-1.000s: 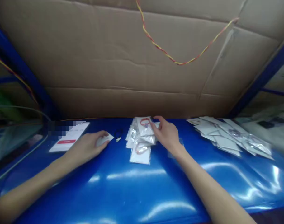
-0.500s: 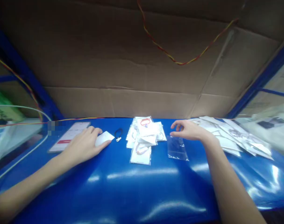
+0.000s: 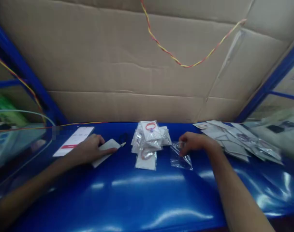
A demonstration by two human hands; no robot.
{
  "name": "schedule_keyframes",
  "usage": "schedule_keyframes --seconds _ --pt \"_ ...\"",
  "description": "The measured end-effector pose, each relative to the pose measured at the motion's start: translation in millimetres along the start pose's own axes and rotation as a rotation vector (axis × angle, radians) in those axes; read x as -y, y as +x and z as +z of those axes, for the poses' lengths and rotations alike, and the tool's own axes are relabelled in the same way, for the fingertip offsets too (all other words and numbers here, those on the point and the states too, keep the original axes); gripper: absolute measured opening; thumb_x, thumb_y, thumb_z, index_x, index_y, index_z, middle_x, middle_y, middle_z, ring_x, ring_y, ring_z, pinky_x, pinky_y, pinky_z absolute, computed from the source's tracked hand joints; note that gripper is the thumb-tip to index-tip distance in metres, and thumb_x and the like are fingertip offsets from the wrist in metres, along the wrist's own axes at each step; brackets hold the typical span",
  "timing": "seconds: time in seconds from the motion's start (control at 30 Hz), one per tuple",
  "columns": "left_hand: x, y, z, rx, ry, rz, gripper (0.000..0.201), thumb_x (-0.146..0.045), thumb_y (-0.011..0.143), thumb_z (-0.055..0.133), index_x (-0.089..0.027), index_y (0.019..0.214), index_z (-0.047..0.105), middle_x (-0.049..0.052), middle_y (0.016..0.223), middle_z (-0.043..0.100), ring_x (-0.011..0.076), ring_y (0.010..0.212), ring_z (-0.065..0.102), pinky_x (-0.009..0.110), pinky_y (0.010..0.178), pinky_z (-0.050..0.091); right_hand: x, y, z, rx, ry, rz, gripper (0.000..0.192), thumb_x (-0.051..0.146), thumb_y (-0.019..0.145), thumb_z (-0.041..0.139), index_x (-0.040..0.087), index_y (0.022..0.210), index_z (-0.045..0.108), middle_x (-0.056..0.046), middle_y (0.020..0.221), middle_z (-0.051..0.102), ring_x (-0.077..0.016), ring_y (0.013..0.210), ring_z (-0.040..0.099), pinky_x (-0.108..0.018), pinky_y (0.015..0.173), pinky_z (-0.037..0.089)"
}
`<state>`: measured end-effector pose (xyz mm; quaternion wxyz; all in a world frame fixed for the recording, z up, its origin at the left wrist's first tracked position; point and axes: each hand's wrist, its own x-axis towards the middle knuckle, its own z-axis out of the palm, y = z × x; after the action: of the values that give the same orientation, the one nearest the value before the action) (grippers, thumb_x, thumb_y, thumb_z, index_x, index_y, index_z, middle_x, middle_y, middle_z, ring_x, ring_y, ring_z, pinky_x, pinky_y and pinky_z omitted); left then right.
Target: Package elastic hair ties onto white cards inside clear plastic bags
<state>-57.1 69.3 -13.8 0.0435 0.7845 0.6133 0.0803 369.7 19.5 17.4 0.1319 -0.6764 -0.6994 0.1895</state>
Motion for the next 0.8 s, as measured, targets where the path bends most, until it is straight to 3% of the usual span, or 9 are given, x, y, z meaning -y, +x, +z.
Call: schedule_keyframes --seconds 0.13,0.27,0.33,0.4,0.5,0.6,0.67,0.73,0.8 --pt "-2 -2 -2.8 0.002 -0.062 -0.026 0.069 -0.085 0.067 0.059 -0.019 0.085 0.069 0.02 0.099 0.075 0.0389 0.092 0.07 0.038 0.068 0.048 12 -15 -23 0.314 0.276 -0.076 0.029 0.046 0.066 0.083 0.019 0.064 0.071 -0.005 0.075 0.076 -0.0234 0.076 0.07 -0.03 0.069 0.051" --pt "-3 -3 -5.4 0.043 -0.097 -0.077 0.077 -0.085 0.065 0.06 -0.016 0.099 0.065 0.02 0.1 0.075 0.0381 0.084 0.071 0.037 0.061 0.045 12 -36 -44 0.393 0.483 -0.063 0.032 0.045 0.068 0.084 0.02 0.067 0.065 -0.006 0.069 0.072 -0.0178 0.061 0.063 -0.028 0.057 0.044" --pt "-3 -3 -5.6 0.051 -0.119 -0.089 0.084 -0.085 0.063 0.062 -0.015 0.11 0.062 0.018 0.098 0.076 0.0373 0.081 0.071 0.037 0.06 0.044 10 -44 -49 0.362 0.533 -0.066 0.031 0.044 0.067 0.085 0.019 0.075 0.068 -0.003 0.064 0.069 -0.0128 0.051 0.056 -0.025 0.05 0.037" --pt "-3 -4 -5.1 0.056 -0.156 -0.096 0.087 -0.081 0.064 0.064 -0.015 0.12 0.057 0.017 0.097 0.076 0.0372 0.081 0.072 0.037 0.061 0.045 13 -47 -47 0.269 0.656 -0.068 0.041 0.041 0.066 0.086 0.021 0.098 0.07 0.002 0.057 0.064 -0.0098 0.044 0.051 -0.022 0.045 0.031" --pt "-2 -3 -4.5 -0.003 -0.218 -0.07 0.08 -0.071 0.07 0.068 -0.015 0.124 0.056 0.018 0.101 0.076 0.0399 0.089 0.073 0.038 0.067 0.048 31 -42 -34 0.119 0.843 -0.133 0.064 0.036 0.069 0.087 0.027 0.125 0.057 0.009 0.052 0.06 -0.0082 0.035 0.043 -0.019 0.038 0.023" --pt "-4 -1 -7.3 -0.093 -0.257 -0.028 0.061 -0.066 0.076 0.066 -0.017 0.113 0.063 0.018 0.106 0.076 0.0418 0.098 0.071 0.041 0.076 0.05 60 -31 -10 0.018 0.961 -0.199 0.047 0.038 0.075 0.085 0.027 0.107 0.053 0.003 0.063 0.07 -0.0069 0.031 0.042 -0.018 0.033 0.023" --pt "-10 -1 -11.6 -0.119 -0.417 -0.033 0.051 -0.064 0.077 0.068 -0.018 0.1 0.067 0.015 0.101 0.076 0.0384 0.096 0.071 0.039 0.076 0.051 80 -25 8 -0.093 1.027 -0.228 0.041 0.04 0.078 0.083 0.024 0.102 0.054 0.003 0.065 0.071 -0.0065 0.033 0.044 -0.018 0.034 0.027" --pt "-18 -4 -16.7 -0.099 -0.753 -0.076 0.048 -0.061 0.074 0.074 -0.019 0.095 0.068 0.011 0.09 0.077 0.0321 0.083 0.071 0.035 0.067 0.051 96 -23 26 -0.07 1.048 -0.248 0.046 0.042 0.079 0.082 0.023 0.112 0.056 0.002 0.068 0.073 -0.0065 0.033 0.044 -0.018 0.034 0.029" --pt "-28 -10 -20.8 -0.026 -0.927 -0.088 0.05 -0.064 0.082 0.067 -0.02 0.105 0.069 0.005 0.077 0.075 0.0227 0.062 0.068 0.028 0.053 0.047 108 -26 40 -0.032 1.012 -0.251 0.049 0.042 0.08 0.082 0.021 0.118 0.06 0.002 0.065 0.072 -0.0072 0.035 0.046 -0.018 0.036 0.031"
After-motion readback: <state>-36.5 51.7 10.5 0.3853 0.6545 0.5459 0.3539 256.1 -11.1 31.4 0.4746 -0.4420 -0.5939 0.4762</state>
